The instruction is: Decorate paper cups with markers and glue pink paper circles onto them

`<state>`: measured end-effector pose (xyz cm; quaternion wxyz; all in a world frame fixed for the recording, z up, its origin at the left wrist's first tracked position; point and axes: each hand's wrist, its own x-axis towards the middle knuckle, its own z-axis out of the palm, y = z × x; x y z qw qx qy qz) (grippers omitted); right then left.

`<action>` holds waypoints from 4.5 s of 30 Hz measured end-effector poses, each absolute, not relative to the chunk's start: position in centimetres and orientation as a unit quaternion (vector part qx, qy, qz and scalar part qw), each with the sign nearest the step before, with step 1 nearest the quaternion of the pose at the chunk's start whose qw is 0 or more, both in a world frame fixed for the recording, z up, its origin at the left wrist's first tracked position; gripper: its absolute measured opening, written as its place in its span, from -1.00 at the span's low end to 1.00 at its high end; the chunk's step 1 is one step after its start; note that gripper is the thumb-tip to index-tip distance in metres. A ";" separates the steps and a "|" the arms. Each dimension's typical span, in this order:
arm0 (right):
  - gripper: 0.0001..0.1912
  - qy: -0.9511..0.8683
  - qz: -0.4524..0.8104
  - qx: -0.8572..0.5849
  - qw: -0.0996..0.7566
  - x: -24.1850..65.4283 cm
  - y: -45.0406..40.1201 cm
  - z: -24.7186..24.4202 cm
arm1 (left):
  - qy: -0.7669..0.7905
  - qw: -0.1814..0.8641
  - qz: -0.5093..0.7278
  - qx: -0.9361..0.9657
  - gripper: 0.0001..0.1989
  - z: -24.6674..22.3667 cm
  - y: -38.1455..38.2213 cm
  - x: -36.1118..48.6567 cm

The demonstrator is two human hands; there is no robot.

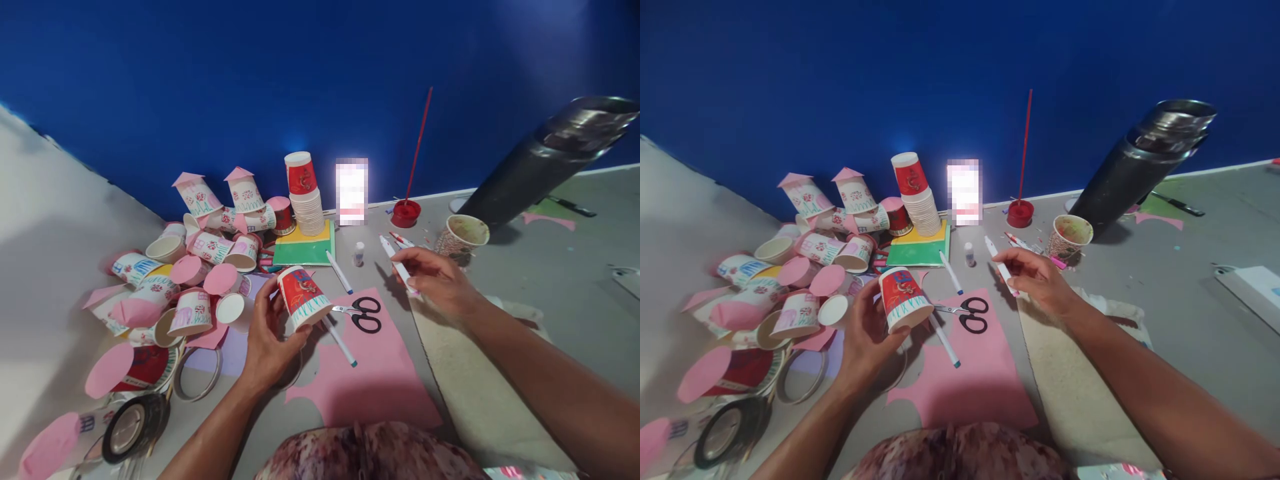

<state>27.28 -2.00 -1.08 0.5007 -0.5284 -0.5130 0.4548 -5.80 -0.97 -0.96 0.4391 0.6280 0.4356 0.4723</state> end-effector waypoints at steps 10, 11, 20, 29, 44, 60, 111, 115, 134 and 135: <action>-0.70 -0.626 0.250 -0.664 0.324 27.0 -1.1 -2.2 | 0.449 0.415 0.503 0.612 -0.20 -1.0 -0.8 -5.6; -0.70 -0.637 0.228 -0.670 0.305 27.1 -1.1 -2.3 | 0.448 0.414 0.504 0.611 -0.20 -1.0 -0.8 -5.6; -0.71 -0.700 0.117 -0.678 0.192 26.8 -1.3 -2.7 | 0.447 0.420 0.490 0.619 -0.16 -1.2 -0.9 -5.6; -0.67 -0.694 0.120 -0.688 0.176 26.8 -1.2 -2.5 | 0.470 0.418 0.491 0.603 -0.18 -1.0 -1.0 -5.6; -0.74 -0.793 0.102 -0.595 0.075 22.1 -2.5 0.9 | 0.450 0.383 0.551 0.589 -0.20 -0.6 -0.8 -5.9; -0.65 -0.906 0.106 -0.409 0.027 17.8 -4.3 1.6 | 0.445 0.345 0.560 0.608 -0.20 -0.1 -0.5 -6.2; -0.66 -0.337 0.632 -0.396 0.574 20.2 -1.8 0.6 | 0.397 0.460 0.432 0.666 -0.14 -1.2 -1.7 -5.1; -0.81 -0.594 0.431 -0.444 0.515 20.2 -2.5 -0.5 | 0.459 0.387 0.456 0.657 -0.16 -0.7 -1.5 -5.2; -0.74 -0.919 0.062 -0.294 0.254 19.4 -3.4 -2.3 | 0.497 0.307 0.499 0.640 -0.14 -0.1 -1.8 -5.3; -0.73 -0.927 0.055 -0.294 0.225 19.3 -3.4 -2.4 | 0.500 0.304 0.498 0.640 -0.14 -0.2 -1.8 -5.3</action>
